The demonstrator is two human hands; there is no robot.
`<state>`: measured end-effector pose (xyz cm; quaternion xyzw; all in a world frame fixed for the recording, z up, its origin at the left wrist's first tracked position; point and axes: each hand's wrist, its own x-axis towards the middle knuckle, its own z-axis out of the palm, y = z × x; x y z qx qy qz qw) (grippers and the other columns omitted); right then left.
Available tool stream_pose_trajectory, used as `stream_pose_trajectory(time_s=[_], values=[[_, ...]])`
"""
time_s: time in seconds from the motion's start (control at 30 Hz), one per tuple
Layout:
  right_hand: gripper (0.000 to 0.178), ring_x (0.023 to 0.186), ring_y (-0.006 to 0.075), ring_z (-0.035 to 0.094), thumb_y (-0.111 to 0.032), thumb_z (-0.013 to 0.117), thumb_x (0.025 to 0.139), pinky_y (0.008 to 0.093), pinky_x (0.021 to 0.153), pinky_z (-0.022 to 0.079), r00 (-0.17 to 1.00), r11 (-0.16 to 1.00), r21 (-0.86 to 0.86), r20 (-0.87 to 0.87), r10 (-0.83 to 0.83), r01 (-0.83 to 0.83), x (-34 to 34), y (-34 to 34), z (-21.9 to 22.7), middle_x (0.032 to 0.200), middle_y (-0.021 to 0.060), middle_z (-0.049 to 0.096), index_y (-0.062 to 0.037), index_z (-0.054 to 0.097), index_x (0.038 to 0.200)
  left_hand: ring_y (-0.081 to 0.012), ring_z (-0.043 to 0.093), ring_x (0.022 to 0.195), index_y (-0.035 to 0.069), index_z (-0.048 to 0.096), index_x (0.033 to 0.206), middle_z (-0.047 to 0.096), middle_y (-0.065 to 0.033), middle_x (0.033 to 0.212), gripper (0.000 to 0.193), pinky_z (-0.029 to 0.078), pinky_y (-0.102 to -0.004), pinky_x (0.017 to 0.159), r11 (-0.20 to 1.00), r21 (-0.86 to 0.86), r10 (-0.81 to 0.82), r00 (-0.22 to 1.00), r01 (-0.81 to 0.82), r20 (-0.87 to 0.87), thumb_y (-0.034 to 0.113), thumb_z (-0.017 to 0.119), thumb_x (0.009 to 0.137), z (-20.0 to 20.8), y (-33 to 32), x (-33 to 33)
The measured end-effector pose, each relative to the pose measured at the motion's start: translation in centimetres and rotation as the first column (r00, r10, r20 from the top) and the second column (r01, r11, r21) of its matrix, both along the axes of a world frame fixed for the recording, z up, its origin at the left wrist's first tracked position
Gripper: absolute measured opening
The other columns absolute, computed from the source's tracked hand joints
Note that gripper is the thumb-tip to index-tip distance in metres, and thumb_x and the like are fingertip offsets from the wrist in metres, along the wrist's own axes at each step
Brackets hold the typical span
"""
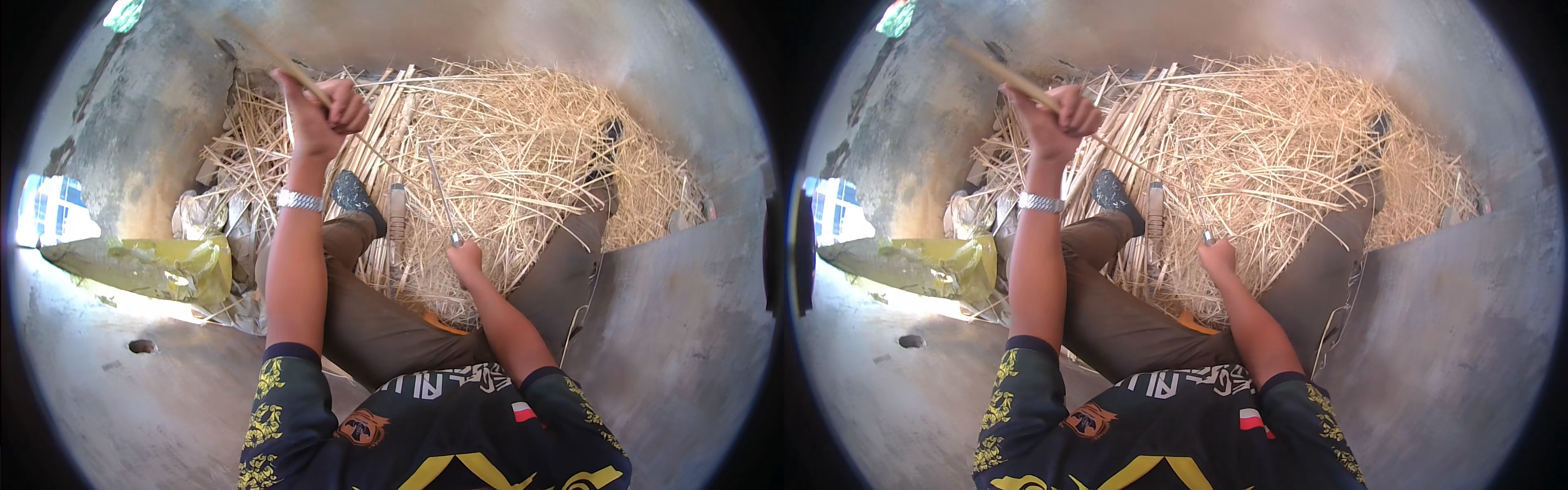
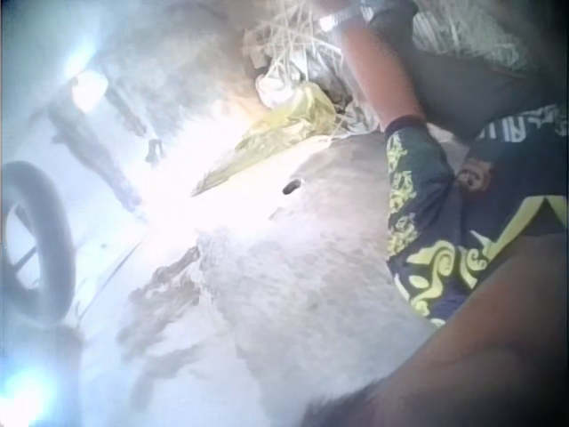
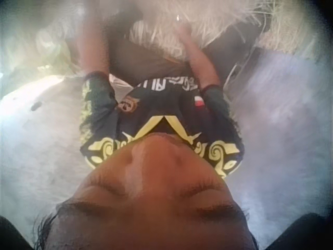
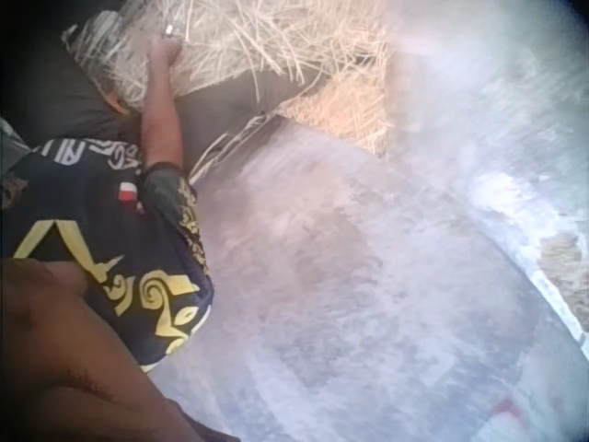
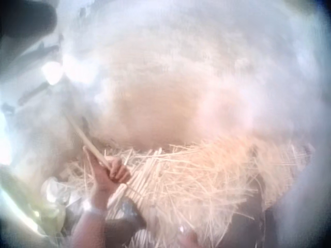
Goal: The person sits on the floor and uses a large knife to split long bamboo stalks into thin strips. They hold the stalk with one hand and repeatedly strike it with the knife to separate the fibers, accumulating a pile of processed bamboo strips.
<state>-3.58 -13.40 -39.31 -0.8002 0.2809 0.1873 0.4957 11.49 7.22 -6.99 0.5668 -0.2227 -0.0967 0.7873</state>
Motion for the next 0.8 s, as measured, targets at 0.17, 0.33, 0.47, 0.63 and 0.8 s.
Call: stream_pose_trajectory(time_s=[0.17,0.33,0.47,0.63,0.8], values=[[0.03,0.075,0.0317,0.071,-0.025,0.067,0.084,0.0436,0.068,0.052,0.999,0.99,-0.135,-0.041,0.025,-0.03,-0.7,-0.4,-0.3,0.078,0.0182,0.07,0.0023,0.07,0.095,-0.0108,0.017,0.043,0.016,0.028,0.051,0.021,0.0044,0.046,0.089,0.012,-0.0283,0.043,0.997,-0.044,0.068,0.998,-0.068,0.011,0.101,0.015,0.073,-0.1,-1.2,1.1],[0.023,0.053,0.0152,0.056,-0.019,0.066,0.089,0.0335,0.053,0.045,0.797,0.997,0.069,0.599,-0.078,0.045,4.2,-0.2,8.1,0.061,0.0065,0.062,0.0002,0.064,0.077,-0.0105,0.017,0.042,0.016,0.028,0.05,0.02,0.0054,0.045,0.088,0.012,-0.0275,0.042,0.991,-0.059,0.118,0.993,-0.118,-0.008,0.101,0.016,0.073,-0.9,-0.3,2.5],[0.03,0.05,0.0098,0.048,-0.018,0.064,0.095,0.0318,0.047,0.036,0.702,0.969,0.247,0.694,-0.16,-0.024,3.7,-0.4,7.9,0.055,0.0006,0.053,-0.0061,0.057,0.068,-0.0098,0.018,0.041,0.017,0.029,0.049,0.019,0.0068,0.045,0.088,0.012,-0.0272,0.041,0.984,-0.029,0.176,0.984,-0.176,0.017,0.1,0.017,0.074,-0.4,-0.1,3.4],[0.038,0.09,0.0405,0.07,-0.027,0.065,0.081,0.0485,0.079,0.055,0.891,0.818,-0.358,-0.126,0.436,-0.451,-1.0,-4.5,-5.9,0.09,0.0232,0.072,0.0046,0.07,0.103,-0.0089,0.018,0.041,0.018,0.027,0.051,0.02,0.0078,0.046,0.084,0.012,-0.0263,0.04,0.984,0.028,0.178,0.984,-0.179,0.017,0.098,0.023,0.076,-1.0,-3.0,2.9],[0.014,0.049,0.0171,0.057,-0.014,0.067,0.081,0.0394,0.048,0.049,0.91,0.888,0.458,-0.387,0.148,0.051,0.7,-5.9,-7.6,0.062,0.0068,0.059,-0.0016,0.064,0.086,-0.0073,0.021,0.04,0.019,0.026,0.052,0.021,0.0083,0.046,0.082,0.015,-0.0259,0.038,0.987,-0.002,0.161,0.987,-0.161,0.013,0.097,0.023,0.077,-0.9,-2.6,2.0]])
